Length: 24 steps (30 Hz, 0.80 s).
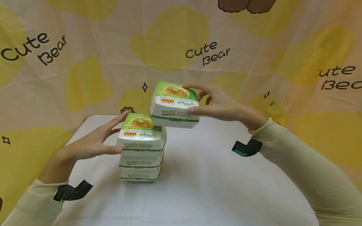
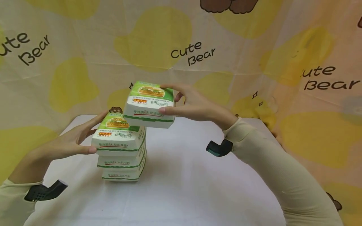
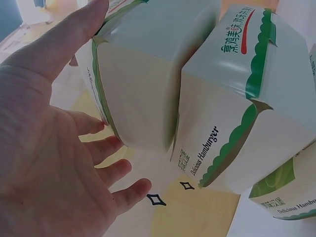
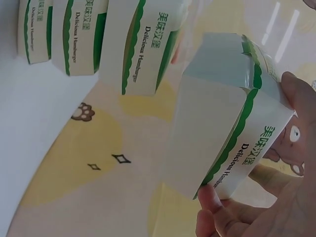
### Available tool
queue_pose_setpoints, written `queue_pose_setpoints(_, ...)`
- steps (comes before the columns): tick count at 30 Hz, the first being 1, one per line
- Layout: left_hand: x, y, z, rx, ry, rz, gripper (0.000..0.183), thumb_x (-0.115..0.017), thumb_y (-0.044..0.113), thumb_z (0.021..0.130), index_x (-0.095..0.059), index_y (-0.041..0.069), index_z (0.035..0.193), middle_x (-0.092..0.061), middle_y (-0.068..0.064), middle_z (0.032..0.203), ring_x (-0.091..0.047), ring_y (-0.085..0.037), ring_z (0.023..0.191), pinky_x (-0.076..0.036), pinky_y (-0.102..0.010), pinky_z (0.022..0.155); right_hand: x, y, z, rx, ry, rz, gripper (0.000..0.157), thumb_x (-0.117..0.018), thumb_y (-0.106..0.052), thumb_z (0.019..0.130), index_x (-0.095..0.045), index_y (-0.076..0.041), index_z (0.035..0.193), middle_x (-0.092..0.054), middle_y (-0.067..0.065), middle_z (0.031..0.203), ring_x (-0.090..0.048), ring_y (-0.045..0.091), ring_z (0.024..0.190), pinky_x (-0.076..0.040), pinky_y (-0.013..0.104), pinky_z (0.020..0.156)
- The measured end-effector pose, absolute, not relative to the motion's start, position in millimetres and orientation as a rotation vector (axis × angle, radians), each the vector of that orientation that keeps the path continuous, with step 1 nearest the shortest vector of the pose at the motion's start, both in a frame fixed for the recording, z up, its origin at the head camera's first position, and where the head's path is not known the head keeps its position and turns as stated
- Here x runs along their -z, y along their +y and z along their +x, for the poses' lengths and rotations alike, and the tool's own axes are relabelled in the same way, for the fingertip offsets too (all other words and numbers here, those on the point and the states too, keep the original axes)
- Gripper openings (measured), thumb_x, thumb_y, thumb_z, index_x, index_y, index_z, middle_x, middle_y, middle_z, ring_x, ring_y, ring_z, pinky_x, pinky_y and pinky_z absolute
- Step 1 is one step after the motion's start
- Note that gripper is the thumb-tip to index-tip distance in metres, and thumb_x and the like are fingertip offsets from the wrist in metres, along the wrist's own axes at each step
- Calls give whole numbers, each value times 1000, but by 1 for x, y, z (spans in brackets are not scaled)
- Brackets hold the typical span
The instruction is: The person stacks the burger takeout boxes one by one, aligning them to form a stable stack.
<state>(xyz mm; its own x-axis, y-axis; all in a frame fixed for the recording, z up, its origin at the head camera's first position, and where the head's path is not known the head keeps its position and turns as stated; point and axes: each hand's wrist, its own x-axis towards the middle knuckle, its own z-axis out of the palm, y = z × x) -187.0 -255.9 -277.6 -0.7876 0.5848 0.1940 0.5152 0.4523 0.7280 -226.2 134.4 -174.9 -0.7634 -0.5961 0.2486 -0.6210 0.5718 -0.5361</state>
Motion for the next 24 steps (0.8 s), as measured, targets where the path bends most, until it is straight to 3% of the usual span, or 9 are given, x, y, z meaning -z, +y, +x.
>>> queue_pose_setpoints(4,278,-257,-187,-1258,2603,1013,110,-78,14,82,-6,35,163,-3,5,172,-14,-45,154,-22,-77,111,174,123,-225,-955,-2757,1083,73,-75,-38,85,-46,-26,152,-62,0,129,-54,21,110,-47,40,88)
queue_pose_setpoints(7,278,-257,-187,-1252,2620,1002,111,-78,13,82,-6,37,162,-5,7,172,-17,-43,154,-25,-73,113,175,115,-224,-974,-2762,1094,74,-75,-40,84,-46,-27,151,-60,-3,129,-54,21,109,-47,39,87)
queue_pose_setpoints(13,278,-256,-187,-1245,2644,986,111,-78,13,82,-7,38,162,-6,8,172,-19,-40,154,-32,-54,119,176,100,-225,-1009,-2737,1152,74,-76,-40,84,-47,-25,150,-58,-5,132,-53,19,110,-48,36,83)
queue_pose_setpoints(16,280,-257,-188,-1260,2631,1013,111,-78,12,81,-7,37,163,-5,8,172,-14,-26,158,-33,-37,121,177,94,-225,-1027,-2717,1176,72,-77,-40,84,-49,-24,149,-58,-6,132,-54,20,108,-50,35,78)
queue_pose_setpoints(19,282,-257,-191,-1286,2610,1051,112,-79,11,80,-7,35,163,-6,9,172,-12,-6,156,-31,-10,112,178,88,-225,-1027,-2704,1191,70,-77,-40,85,-50,-24,147,-58,-6,131,-56,21,107,-50,34,76)
queue_pose_setpoints(21,282,-257,-192,-1303,2591,1081,112,-78,9,80,-7,33,163,-8,7,172,-16,1,153,-29,-4,109,179,85,-225,-1017,-2701,1199,70,-77,-41,85,-50,-24,147,-58,-7,132,-56,21,107,-50,34,77)
queue_pose_setpoints(24,282,-256,-192,-1295,2598,1077,110,-78,9,80,-10,33,163,-16,7,171,-24,3,149,-32,-10,112,179,80,-225,-990,-2700,1212,71,-76,-43,85,-50,-25,148,-58,-8,134,-56,19,107,-50,33,78)
